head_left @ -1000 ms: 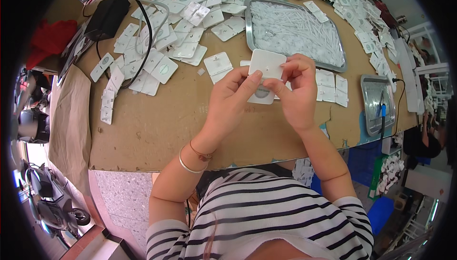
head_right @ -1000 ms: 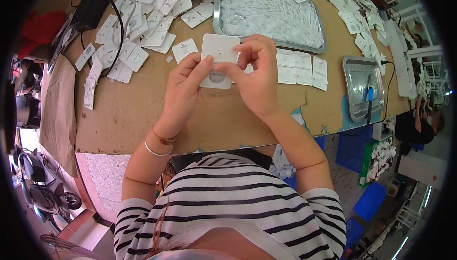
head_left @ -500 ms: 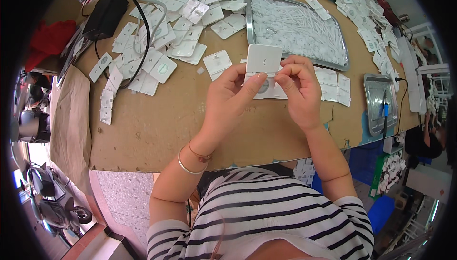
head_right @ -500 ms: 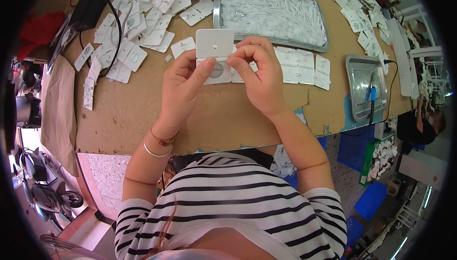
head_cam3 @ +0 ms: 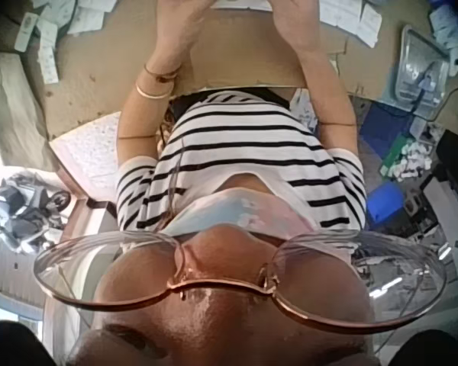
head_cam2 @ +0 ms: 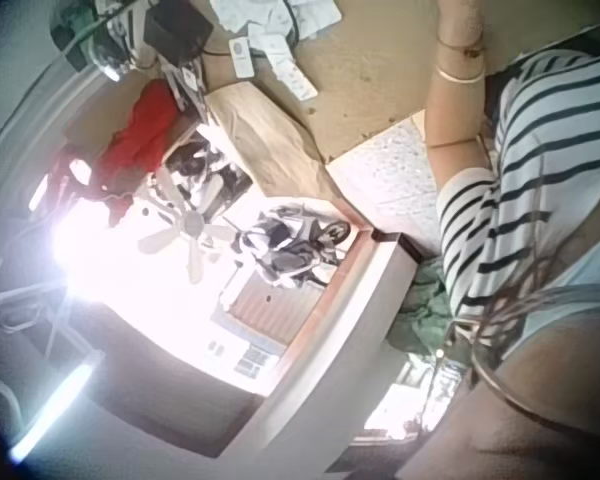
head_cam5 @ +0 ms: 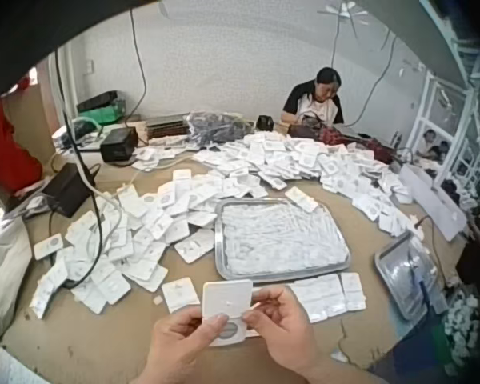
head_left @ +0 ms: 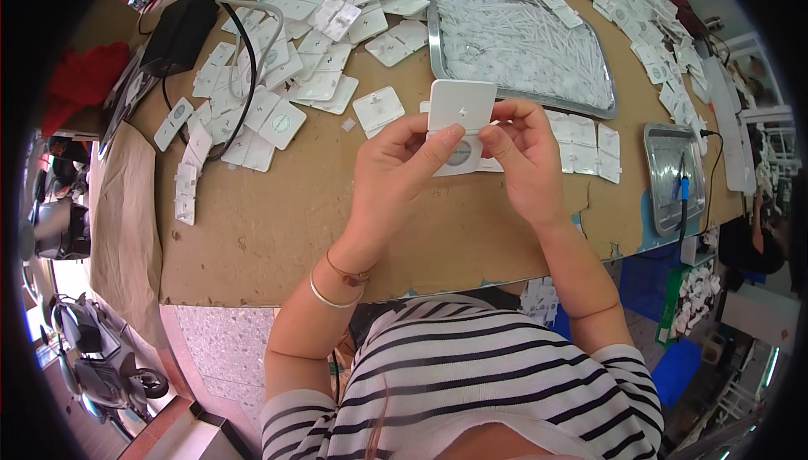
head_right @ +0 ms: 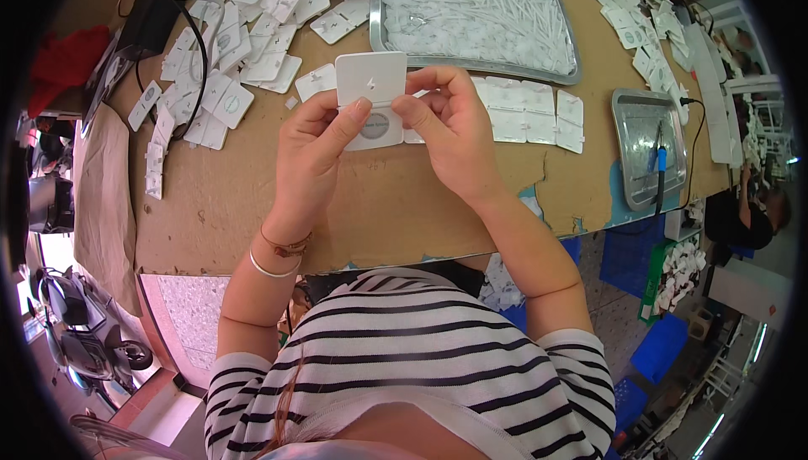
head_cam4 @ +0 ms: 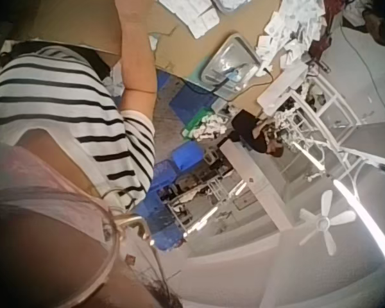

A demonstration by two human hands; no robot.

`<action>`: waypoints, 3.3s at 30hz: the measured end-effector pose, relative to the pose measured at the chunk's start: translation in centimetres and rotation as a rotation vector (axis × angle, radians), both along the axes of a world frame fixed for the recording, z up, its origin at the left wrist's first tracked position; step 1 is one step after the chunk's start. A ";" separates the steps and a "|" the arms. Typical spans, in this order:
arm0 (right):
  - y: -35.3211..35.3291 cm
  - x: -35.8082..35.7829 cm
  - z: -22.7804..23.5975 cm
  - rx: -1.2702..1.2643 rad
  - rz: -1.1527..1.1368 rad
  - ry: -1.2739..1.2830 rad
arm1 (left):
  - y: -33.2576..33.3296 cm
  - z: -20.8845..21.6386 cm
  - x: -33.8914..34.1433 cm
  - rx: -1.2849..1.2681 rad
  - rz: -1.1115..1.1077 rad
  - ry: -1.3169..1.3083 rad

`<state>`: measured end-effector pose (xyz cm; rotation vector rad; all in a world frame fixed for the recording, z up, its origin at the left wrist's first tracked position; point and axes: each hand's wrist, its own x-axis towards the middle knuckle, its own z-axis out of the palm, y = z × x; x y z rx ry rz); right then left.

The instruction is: Placing small circular components onto white product cards and organizing them on a workbench.

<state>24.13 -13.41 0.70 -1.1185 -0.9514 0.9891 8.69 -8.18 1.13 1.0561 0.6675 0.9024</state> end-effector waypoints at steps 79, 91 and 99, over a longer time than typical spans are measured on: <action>2.0 -1.7 1.7 -0.169 -0.019 0.142 | -0.4 -0.5 -0.3 -0.001 -0.260 0.105; 2.8 -2.5 -1.2 0.256 0.007 -1.321 | 1.4 -0.1 -8.4 0.099 0.156 0.982; 3.3 -4.1 -2.4 0.225 0.052 -1.576 | 4.4 -1.8 -7.1 0.780 0.128 1.486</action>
